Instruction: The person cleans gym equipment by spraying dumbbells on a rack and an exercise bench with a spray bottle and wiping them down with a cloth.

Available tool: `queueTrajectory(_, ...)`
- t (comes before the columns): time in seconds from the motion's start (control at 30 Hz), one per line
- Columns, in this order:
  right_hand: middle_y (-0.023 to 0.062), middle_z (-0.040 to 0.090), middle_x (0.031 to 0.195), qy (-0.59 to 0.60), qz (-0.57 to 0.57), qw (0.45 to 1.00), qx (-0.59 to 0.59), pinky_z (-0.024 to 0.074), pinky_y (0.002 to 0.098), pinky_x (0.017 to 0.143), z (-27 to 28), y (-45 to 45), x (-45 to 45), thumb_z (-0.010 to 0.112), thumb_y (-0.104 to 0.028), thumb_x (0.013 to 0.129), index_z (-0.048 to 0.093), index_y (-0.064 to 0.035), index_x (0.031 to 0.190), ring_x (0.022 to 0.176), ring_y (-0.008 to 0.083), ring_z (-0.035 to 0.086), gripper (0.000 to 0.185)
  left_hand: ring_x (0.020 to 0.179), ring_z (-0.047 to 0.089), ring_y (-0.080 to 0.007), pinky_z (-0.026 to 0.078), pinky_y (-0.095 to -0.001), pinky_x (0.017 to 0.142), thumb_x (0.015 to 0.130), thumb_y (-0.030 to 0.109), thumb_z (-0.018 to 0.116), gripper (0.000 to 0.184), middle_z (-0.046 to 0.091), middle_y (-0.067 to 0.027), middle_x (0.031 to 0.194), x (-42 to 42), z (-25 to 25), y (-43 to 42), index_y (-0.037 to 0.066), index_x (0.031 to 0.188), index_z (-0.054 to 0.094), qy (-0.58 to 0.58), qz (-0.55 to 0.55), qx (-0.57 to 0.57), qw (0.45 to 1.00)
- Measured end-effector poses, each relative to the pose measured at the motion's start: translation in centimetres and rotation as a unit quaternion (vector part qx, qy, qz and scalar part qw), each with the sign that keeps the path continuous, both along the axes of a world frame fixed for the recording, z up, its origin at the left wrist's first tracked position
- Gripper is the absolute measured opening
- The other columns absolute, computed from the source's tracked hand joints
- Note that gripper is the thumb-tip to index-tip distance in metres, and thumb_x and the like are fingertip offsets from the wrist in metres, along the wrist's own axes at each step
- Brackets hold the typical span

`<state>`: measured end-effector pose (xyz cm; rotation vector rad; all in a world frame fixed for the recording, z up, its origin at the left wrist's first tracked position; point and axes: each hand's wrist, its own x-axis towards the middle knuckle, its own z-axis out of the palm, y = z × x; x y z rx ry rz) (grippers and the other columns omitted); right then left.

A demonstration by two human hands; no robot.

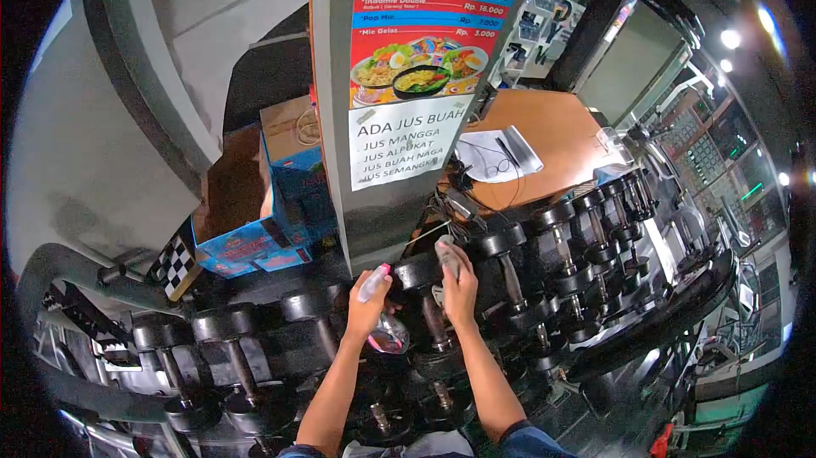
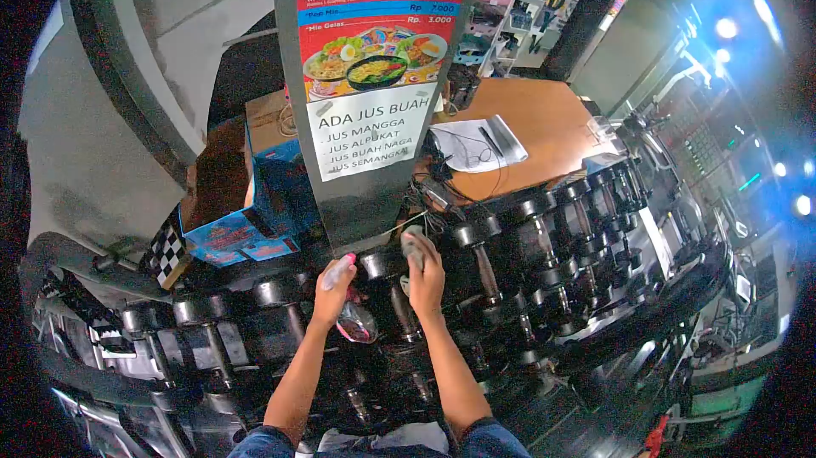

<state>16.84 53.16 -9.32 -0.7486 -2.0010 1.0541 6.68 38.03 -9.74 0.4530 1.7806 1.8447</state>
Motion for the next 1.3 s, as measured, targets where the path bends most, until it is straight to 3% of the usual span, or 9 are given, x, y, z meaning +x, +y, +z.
queueTrajectory(0.03,0.0106,0.058,0.121,0.002,0.0,1.0,0.0,0.0414,0.0412,0.095,-0.3,0.7,-0.2,0.053,-0.019,0.093,0.063,-0.0079,0.117,0.108,0.0292,0.054,0.028,0.074,0.051,-0.0071,0.043,-0.0233,0.066,0.093,0.024,0.06,0.022,0.056,0.0001,0.081,0.0,0.2,0.0,0.002,0.096,0.061,0.002,0.0,0.0,1.0)
queueTrajectory(0.1,0.012,0.062,0.111,-0.083,-0.111,0.91,-0.391,0.043,0.0329,0.088,-1.4,2.2,-0.2,0.054,-0.024,0.093,0.064,-0.0012,0.112,0.103,0.0239,0.057,0.032,0.065,0.054,-0.0092,0.047,-0.0247,0.058,0.093,0.026,0.062,0.026,0.055,-0.0008,0.079,0.0,0.3,-0.1,0.002,0.099,0.06,-0.067,-0.014,0.018,0.998)
queueTrajectory(0.3,0.009,0.066,0.096,0.011,-0.071,0.818,-0.571,0.046,0.0322,0.075,-3.8,3.9,0.9,0.057,-0.035,0.093,0.062,0.0029,0.114,0.084,0.0203,0.061,0.043,0.047,0.056,-0.0173,0.05,-0.0301,0.043,0.092,0.029,0.063,0.034,0.052,-0.002,0.075,-0.2,-1.8,0.2,0.001,0.109,0.056,-0.102,-0.023,0.069,0.992)
queueTrajectory(0.43,0.0139,0.066,0.11,-0.1,-0.072,0.986,-0.109,0.0469,0.0341,0.079,0.1,-1.1,1.1,0.057,-0.024,0.093,0.061,-0.0048,0.121,0.099,0.0244,0.061,0.035,0.056,0.055,-0.0124,0.048,-0.0261,0.052,0.092,0.03,0.063,0.032,0.053,-0.0009,0.077,-0.1,-0.4,0.1,0.001,0.104,0.058,-0.103,-0.024,0.048,0.993)
queueTrajectory(0.5,0.0105,0.056,0.131,-0.113,0.012,0.984,0.139,0.0433,0.0394,0.097,1.2,-2.4,2.0,0.062,-0.014,0.084,0.058,-0.0143,0.129,0.109,0.0352,0.055,0.046,0.067,0.05,-0.0074,0.042,-0.0229,0.06,0.092,0.028,0.062,0.028,0.054,0.0013,0.08,0.0,-0.3,0.1,0.001,0.099,0.061,-0.013,-0.005,0.034,0.999)
queueTrajectory(0.63,-0.0053,0.056,0.132,-0.194,0.172,0.907,0.332,0.0429,0.0413,0.102,2.3,-4.9,2.0,0.064,-0.007,0.075,0.062,-0.0212,0.124,0.127,0.031,0.044,0.052,0.073,0.044,-0.0049,0.037,-0.0219,0.064,0.092,0.025,0.061,0.025,0.054,0.0034,0.08,0.0,-0.7,-0.5,0.001,0.097,0.062,0.001,-0.013,-0.009,1.0)
queueTrajectory(0.93,-0.0048,0.064,0.116,-0.161,0.1,0.926,0.325,0.0538,0.0335,0.086,4.5,-0.7,-0.3,0.068,-0.005,0.064,0.069,-0.0212,0.11,0.11,0.0222,0.056,0.049,0.065,0.038,-0.0053,0.033,-0.0244,0.057,0.09,0.016,0.06,0.02,0.041,0.0037,0.068,4.1,1.1,-4.4,0.005,0.076,0.051,0.079,0.101,0.022,0.992)
queueTrajectory(1.2,-0.0008,0.065,0.1,-0.295,0.299,0.765,0.487,0.0557,0.0322,0.067,2.6,-3.7,-5.2,0.064,-0.008,0.07,0.073,-0.0142,0.093,0.107,0.0271,0.051,0.025,0.063,0.044,-0.0102,0.036,-0.0272,0.057,0.09,0.011,0.056,0.017,0.045,-0.0019,0.071,4.5,0.3,-5.8,0.002,0.076,0.051,0.131,0.179,0.057,0.973)
queueTrajectory(1.3,0.0028,0.065,0.093,-0.318,0.304,0.743,0.505,0.0529,0.0298,0.058,-5.4,-4.3,-7.7,0.061,-0.012,0.075,0.074,-0.0133,0.079,0.104,0.0283,0.053,0.014,0.064,0.047,-0.0169,0.039,-0.0311,0.06,0.086,0.005,0.058,0.014,0.046,-0.0081,0.071,4.4,1.1,-5.8,-0.002,0.077,0.052,0.113,0.192,0.051,0.973)
